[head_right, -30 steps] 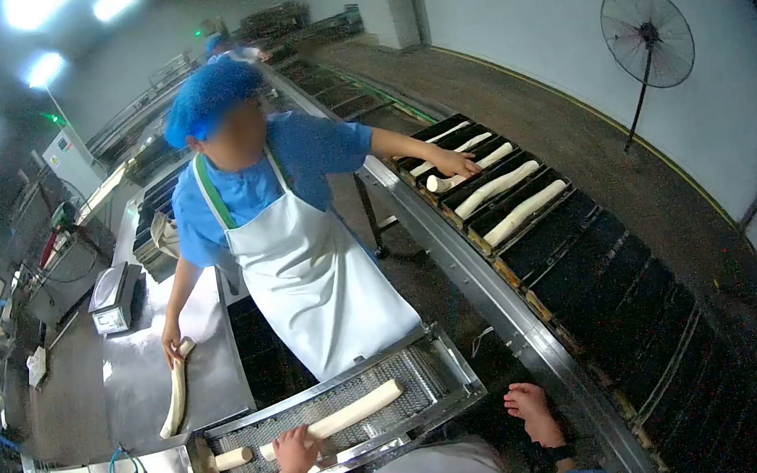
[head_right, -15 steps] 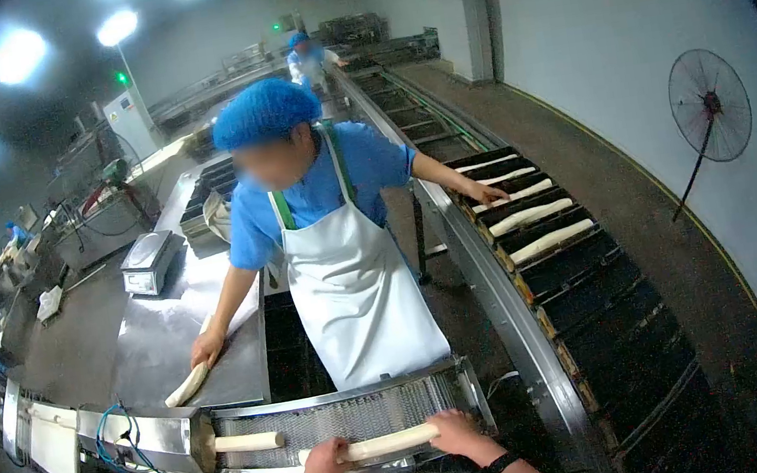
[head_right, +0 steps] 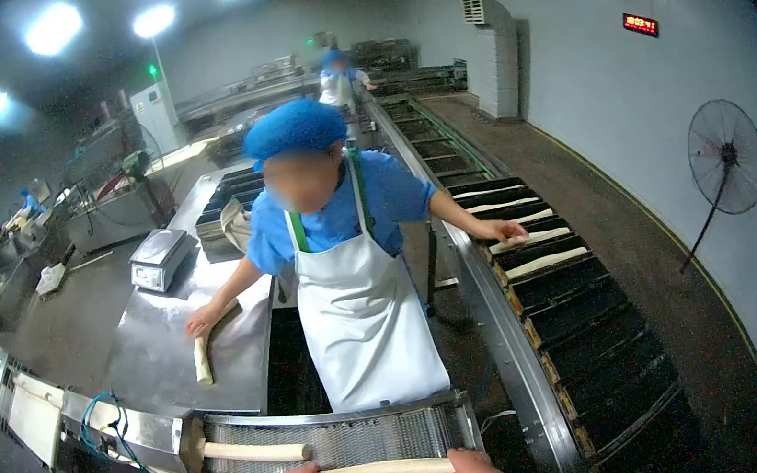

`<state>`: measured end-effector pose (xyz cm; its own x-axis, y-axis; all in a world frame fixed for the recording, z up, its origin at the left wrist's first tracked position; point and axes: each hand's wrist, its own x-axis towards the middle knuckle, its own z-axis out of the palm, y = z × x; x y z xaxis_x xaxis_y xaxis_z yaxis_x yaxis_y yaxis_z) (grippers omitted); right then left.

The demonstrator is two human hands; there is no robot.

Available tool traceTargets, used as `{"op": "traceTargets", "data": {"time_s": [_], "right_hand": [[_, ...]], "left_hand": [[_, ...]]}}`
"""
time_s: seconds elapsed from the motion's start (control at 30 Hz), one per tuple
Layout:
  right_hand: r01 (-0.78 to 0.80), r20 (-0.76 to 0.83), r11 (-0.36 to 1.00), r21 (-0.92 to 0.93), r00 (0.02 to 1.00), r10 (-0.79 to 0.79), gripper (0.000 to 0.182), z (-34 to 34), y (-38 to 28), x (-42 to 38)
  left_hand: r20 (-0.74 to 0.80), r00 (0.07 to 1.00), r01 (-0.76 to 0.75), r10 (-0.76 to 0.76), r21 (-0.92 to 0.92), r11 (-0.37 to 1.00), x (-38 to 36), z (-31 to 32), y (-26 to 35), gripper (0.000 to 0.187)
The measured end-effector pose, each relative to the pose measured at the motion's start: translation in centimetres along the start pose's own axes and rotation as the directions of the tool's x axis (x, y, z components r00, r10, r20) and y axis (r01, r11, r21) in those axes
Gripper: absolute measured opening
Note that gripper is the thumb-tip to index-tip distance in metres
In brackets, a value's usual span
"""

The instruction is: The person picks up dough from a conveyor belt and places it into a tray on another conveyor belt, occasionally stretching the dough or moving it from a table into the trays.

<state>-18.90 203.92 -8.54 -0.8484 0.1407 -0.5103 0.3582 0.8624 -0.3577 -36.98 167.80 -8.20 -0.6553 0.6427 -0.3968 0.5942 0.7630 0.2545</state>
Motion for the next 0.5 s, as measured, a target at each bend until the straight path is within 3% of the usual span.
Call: {"op": "traceTargets", "data": {"time_s": [0.17, 0.47, 0.5], "right_hand": [[0.044, 0.011, 0.999, -0.006, 0.999, -0.044, 0.032, 1.0, -0.7, 1.6], [-0.077, -0.111, 0.997, -0.009, 0.991, 0.075, 0.033, 1.6, -0.7, 1.2], [-0.083, -0.106, 0.997, -0.002, 0.991, 0.082, 0.033, 1.6, -0.8, 1.1]], "left_hand": [[0.048, 0.995, 0.092, -0.088, -0.104, 0.990, 0.2, 1.1, -2.5, 0.037], [-0.098, 0.995, 0.017, -0.026, -0.093, 0.995, 0.2, 2.9, -0.8, 0.044], [-0.172, 0.985, -0.031, 0.013, -0.100, 0.995, 0.1, 2.9, -0.6, 0.046]]}}
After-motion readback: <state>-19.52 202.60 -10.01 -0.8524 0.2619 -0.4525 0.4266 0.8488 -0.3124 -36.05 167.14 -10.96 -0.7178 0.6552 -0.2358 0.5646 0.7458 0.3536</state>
